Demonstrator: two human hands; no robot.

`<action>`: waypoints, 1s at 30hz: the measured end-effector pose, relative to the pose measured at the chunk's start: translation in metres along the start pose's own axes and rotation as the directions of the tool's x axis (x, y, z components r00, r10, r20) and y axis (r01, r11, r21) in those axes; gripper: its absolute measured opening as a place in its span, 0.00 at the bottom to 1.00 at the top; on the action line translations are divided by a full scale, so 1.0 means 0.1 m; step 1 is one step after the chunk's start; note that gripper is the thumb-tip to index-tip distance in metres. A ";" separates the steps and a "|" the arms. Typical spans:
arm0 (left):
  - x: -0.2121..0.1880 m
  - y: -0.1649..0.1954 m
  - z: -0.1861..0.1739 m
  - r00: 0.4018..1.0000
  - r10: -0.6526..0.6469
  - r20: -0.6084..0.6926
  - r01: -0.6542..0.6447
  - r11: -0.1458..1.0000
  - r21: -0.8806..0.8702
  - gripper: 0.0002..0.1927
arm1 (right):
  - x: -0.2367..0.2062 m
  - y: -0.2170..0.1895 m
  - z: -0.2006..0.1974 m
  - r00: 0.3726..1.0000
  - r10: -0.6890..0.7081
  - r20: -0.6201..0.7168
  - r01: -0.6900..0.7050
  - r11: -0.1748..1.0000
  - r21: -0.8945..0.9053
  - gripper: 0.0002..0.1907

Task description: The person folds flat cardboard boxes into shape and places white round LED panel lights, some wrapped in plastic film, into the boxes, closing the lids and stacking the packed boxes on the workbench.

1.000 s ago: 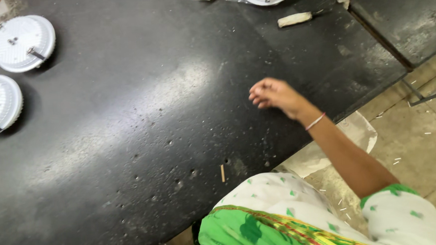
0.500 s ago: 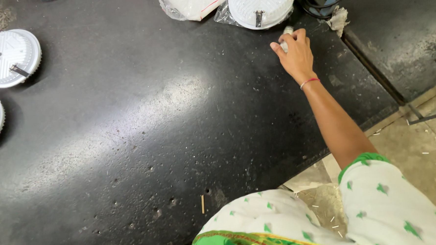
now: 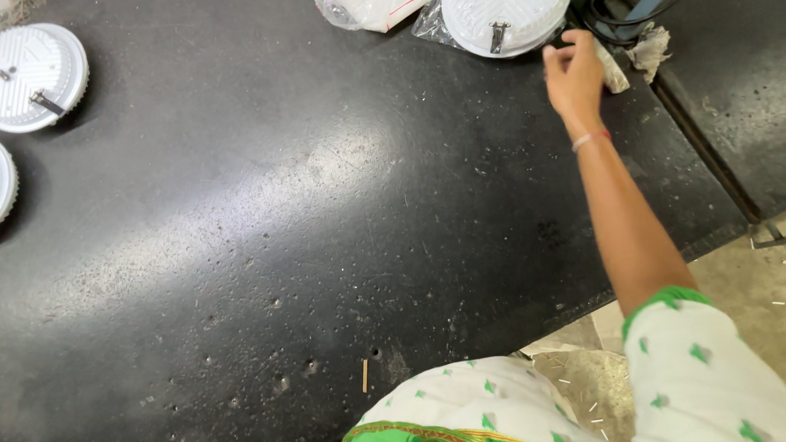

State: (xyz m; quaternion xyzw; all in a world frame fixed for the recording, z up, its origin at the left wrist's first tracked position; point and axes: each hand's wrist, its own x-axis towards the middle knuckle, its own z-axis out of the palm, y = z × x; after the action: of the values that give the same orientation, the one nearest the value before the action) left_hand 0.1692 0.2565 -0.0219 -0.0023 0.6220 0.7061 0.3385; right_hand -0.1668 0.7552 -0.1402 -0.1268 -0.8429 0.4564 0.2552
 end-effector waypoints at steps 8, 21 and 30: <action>-0.18 0.15 -0.02 0.989 0.116 0.089 -0.115 0.993 -0.011 0.09 | 0.42 -0.15 0.61 0.910 0.410 0.061 -0.366 0.727 0.581 0.22; -0.99 0.36 0.08 0.852 0.429 0.300 -0.438 0.898 -0.039 0.12 | 0.24 -0.14 0.42 0.913 0.292 0.285 -0.408 0.645 0.646 0.29; -1.47 0.20 0.34 0.791 0.571 0.220 -0.570 0.818 -0.076 0.14 | -0.72 0.16 -0.32 0.922 0.180 0.343 -0.372 0.661 0.652 0.35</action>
State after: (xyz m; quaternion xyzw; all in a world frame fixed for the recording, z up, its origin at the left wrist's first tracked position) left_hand 0.2868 0.2167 0.0660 0.2672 0.5477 0.7721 0.1802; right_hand -0.0893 0.7545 -0.1617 -0.0887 -0.5990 0.7890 0.1034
